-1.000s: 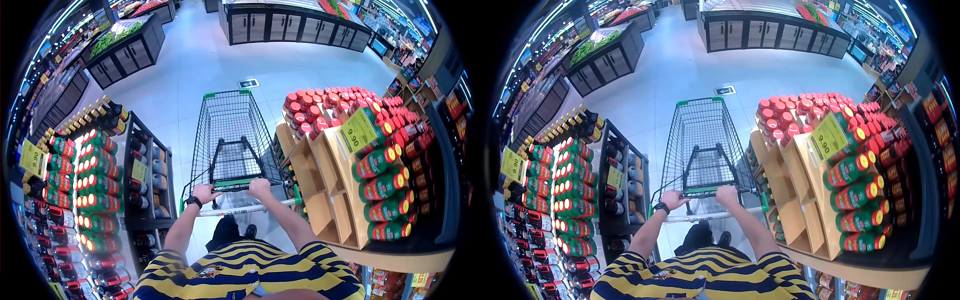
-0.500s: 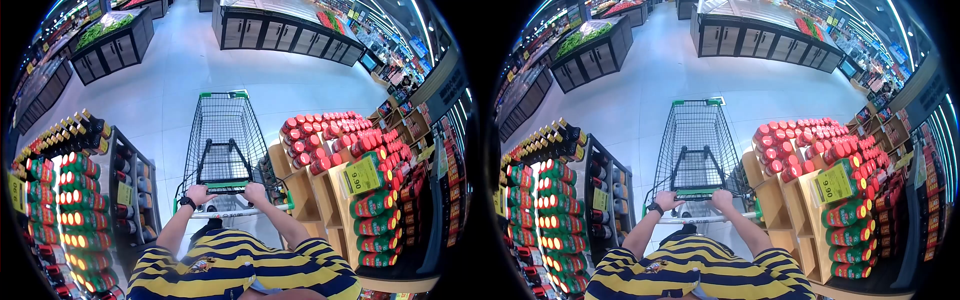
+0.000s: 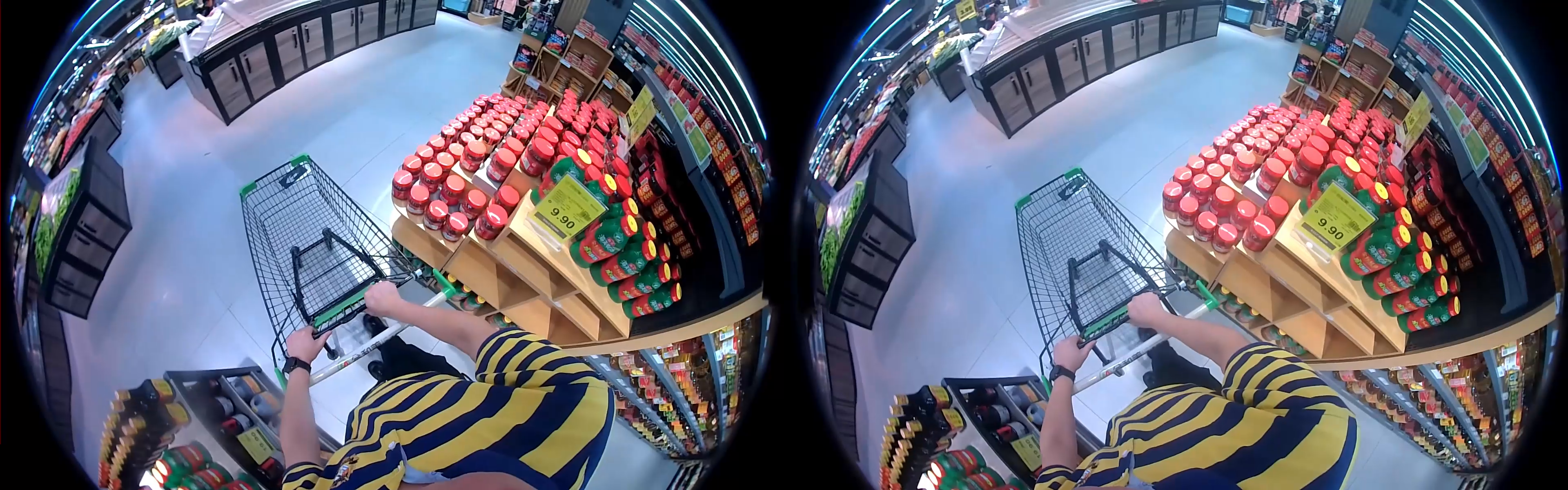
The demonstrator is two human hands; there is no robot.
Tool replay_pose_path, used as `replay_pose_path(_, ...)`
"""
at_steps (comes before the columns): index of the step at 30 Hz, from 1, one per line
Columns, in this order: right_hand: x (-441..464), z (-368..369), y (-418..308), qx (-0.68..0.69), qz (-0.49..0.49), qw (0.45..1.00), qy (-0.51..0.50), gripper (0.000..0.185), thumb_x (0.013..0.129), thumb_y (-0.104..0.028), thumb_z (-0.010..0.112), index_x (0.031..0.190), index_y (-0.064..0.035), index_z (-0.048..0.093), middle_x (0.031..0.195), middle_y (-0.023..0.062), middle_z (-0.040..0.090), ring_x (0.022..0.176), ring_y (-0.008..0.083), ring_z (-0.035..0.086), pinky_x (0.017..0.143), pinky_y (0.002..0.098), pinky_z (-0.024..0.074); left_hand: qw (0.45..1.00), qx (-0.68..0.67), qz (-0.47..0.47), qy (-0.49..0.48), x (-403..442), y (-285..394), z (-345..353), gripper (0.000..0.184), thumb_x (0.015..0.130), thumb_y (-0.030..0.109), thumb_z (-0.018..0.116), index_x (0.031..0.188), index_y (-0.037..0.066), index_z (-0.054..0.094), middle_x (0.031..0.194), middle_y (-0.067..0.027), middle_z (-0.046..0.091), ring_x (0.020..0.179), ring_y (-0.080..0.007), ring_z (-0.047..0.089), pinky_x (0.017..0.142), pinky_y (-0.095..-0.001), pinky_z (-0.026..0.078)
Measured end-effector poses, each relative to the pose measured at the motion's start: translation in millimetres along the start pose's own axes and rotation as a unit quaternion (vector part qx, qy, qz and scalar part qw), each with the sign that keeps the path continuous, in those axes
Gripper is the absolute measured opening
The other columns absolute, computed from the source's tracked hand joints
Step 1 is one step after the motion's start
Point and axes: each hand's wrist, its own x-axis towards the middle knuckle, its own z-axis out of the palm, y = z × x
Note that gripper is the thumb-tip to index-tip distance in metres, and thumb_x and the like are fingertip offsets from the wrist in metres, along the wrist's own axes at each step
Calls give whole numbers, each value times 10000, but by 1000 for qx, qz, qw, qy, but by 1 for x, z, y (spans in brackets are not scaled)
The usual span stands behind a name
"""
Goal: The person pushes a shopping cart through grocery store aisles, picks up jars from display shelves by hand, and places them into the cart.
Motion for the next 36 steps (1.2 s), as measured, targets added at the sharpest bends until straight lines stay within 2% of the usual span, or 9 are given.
replay_pose_path(8, 62, -6, 7, 12, 17, 1000, 1, 205, 693, -290, 663, 706, -93, 718, 725, 105, 685, 703, 281, 684, 600, 398, 543, 999, 1, 37, 1, 70, -32, -10, 478, 733, 557, 688, 751, 80, 696, 678, -106, 667, 659, -285, 654, 620, -399, 510)
replay_pose_path(10, 80, -3, 11, 13, 18, 999, 40, 305, 670, -386, 718, 630, -87, 674, 687, 106, 653, 630, 287, 665, 554, 400, 530, 999, -3, 38, 9, 89, -37, -14, 471, 734, 552, 691, 744, 82, 691, 669, -104, 663, 650, -284, 651, 608, -395, 506)
replay_pose_path(12, 96, -7, 15, 23, 18, 999, 31, 272, 653, -345, 729, 646, -78, 682, 696, 110, 657, 643, 286, 671, 568, 399, 537, 998, -6, 57, 7, 109, -46, -17, 476, 732, 559, 689, 739, 84, 689, 661, -100, 659, 638, -285, 647, 594, -394, 500)
replay_pose_path(15, 122, -23, 18, 39, 41, 998, -4, 165, 678, -236, 646, 692, -86, 715, 699, 106, 683, 677, 267, 687, 608, 403, 550, 997, 1, 79, 21, 140, -60, -17, 506, 723, 593, 682, 726, 87, 682, 646, -101, 649, 620, -284, 641, 568, -394, 492)
replay_pose_path(19, 157, -21, 27, 48, 61, 997, 4, 148, 679, -214, 630, 673, -92, 713, 667, 102, 676, 652, 270, 684, 600, 404, 550, 998, 11, 56, -20, 179, -67, -29, 495, 735, 570, 685, 767, 76, 697, 718, -100, 671, 689, -289, 651, 621, -402, 504)
replay_pose_path(24, 199, -27, 29, 72, 90, 993, 12, 143, 692, -190, 617, 684, -92, 719, 681, 115, 680, 653, 276, 685, 591, 397, 546, 995, 23, 92, -12, 229, -88, -42, 526, 729, 613, 664, 738, 88, 688, 670, -100, 660, 649, -293, 650, 577, -403, 503)
replay_pose_path(27, 219, -32, 34, 71, 92, 993, 22, 143, 695, -194, 619, 686, -89, 717, 691, 113, 682, 656, 273, 685, 590, 396, 543, 995, 27, 88, -31, 258, -96, -52, 527, 724, 615, 665, 743, 89, 696, 669, -105, 662, 642, -293, 650, 578, -396, 505)
replay_pose_path(30, 243, -32, 34, 85, 120, 988, 40, 254, 679, -318, 690, 652, -65, 691, 669, 134, 661, 635, 309, 669, 588, 412, 538, 992, 33, 115, -28, 286, -108, -57, 511, 726, 600, 672, 738, 90, 699, 669, -100, 664, 639, -285, 651, 584, -392, 506)
replay_pose_path(36, 282, -36, 31, 108, 181, 977, 28, 300, 710, -357, 689, 667, -60, 691, 684, 142, 665, 662, 314, 671, 614, 422, 539, 986, 31, 160, -42, 342, -129, -76, 485, 716, 586, 687, 755, 103, 711, 709, -81, 677, 688, -271, 657, 613, -397, 502)
